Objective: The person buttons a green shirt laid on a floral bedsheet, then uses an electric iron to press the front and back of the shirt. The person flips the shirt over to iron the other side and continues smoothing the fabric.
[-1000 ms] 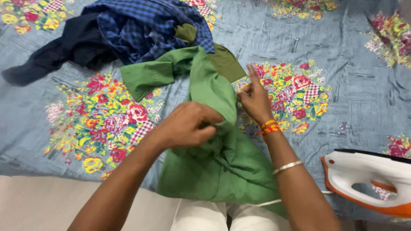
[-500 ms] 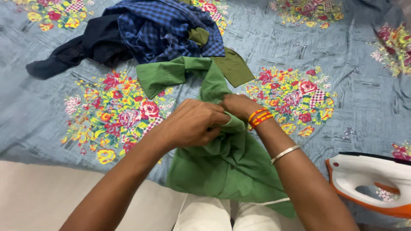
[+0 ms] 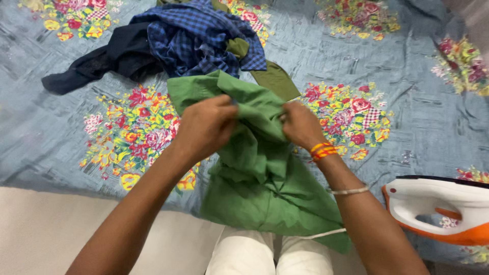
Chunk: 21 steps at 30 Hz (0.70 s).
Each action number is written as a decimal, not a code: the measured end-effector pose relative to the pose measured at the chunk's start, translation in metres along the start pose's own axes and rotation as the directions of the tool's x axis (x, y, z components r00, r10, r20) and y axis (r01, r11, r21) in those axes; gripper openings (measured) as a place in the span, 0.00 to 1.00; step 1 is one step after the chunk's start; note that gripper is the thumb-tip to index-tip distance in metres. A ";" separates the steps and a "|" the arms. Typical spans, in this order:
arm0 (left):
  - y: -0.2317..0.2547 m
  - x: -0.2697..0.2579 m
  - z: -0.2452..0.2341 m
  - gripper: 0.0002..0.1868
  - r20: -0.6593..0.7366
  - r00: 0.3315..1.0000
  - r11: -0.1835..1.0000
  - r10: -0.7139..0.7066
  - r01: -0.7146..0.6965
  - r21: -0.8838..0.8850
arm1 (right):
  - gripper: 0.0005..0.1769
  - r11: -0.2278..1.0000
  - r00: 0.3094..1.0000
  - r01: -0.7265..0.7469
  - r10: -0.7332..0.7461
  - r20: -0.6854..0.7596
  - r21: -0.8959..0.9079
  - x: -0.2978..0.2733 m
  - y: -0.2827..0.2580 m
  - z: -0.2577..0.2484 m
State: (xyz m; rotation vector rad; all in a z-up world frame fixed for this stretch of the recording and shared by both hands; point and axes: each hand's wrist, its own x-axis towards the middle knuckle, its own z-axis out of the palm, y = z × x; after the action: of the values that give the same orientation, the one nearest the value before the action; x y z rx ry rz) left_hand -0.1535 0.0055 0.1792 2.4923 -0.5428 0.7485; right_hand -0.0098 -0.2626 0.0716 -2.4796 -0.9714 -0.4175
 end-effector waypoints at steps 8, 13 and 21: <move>0.008 0.015 -0.001 0.13 -0.431 0.896 0.951 -0.110 0.221 0.218 | 0.07 0.565 0.749 -0.154 0.602 -0.278 0.810 -0.018 -0.028 -0.091; 0.029 0.043 -0.011 0.07 -0.607 0.793 0.925 -0.048 0.264 0.272 | 0.11 0.409 0.697 0.147 0.603 -0.388 0.901 -0.034 -0.064 -0.140; 0.042 0.083 0.003 0.08 -0.423 0.721 0.482 -0.549 -0.141 -0.865 | 0.14 0.990 0.444 0.091 -0.133 -0.886 -0.103 -0.048 -0.099 -0.179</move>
State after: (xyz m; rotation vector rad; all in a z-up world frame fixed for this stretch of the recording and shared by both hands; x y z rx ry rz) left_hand -0.1092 -0.0493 0.2397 1.1573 -0.1937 0.8885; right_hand -0.1339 -0.3150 0.2331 -1.7265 -0.6212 -1.6085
